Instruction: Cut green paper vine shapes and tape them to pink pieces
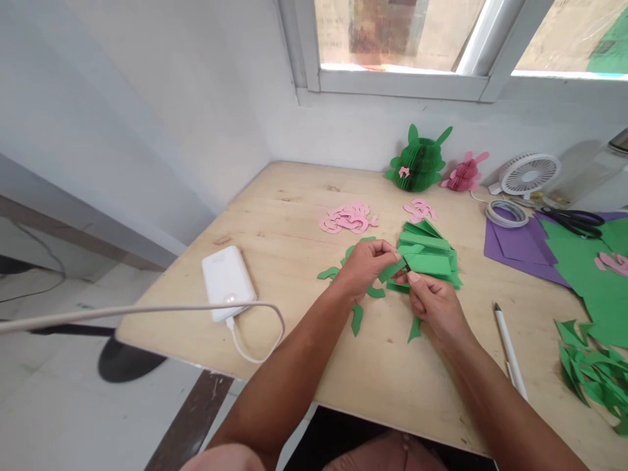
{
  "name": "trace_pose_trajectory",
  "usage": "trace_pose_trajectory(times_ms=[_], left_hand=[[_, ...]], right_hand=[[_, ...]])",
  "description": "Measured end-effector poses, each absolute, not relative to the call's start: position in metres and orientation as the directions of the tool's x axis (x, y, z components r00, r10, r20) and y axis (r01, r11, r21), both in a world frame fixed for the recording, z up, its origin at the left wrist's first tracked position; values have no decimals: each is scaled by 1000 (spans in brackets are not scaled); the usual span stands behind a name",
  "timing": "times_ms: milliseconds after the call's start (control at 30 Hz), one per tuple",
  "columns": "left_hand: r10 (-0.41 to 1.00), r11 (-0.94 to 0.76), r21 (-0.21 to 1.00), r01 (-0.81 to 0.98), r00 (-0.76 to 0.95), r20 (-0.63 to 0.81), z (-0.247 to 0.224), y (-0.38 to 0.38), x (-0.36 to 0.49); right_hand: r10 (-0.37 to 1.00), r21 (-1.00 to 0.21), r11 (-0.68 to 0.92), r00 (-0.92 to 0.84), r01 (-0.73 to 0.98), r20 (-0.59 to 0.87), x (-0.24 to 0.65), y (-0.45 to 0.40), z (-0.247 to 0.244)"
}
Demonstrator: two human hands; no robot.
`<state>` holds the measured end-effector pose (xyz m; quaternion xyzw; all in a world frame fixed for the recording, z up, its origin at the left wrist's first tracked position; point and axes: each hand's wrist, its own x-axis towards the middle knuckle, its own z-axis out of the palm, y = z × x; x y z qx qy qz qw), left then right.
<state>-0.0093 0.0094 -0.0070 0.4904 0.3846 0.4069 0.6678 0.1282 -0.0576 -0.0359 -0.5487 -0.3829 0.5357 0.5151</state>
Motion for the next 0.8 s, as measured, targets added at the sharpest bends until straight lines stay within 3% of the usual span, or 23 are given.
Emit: trace_pose_trajectory(times_ms=[467,800], left_hand=[[919,237,954,-183,361,-159,3,9,-14],[786,295,951,-87,588,-190,-3,7,-14]], right_hand=[[968,-967,-221,97,-126,-233,129,-57,-20],[901,-958,-98,384,-268,-200,134,-54,-14]])
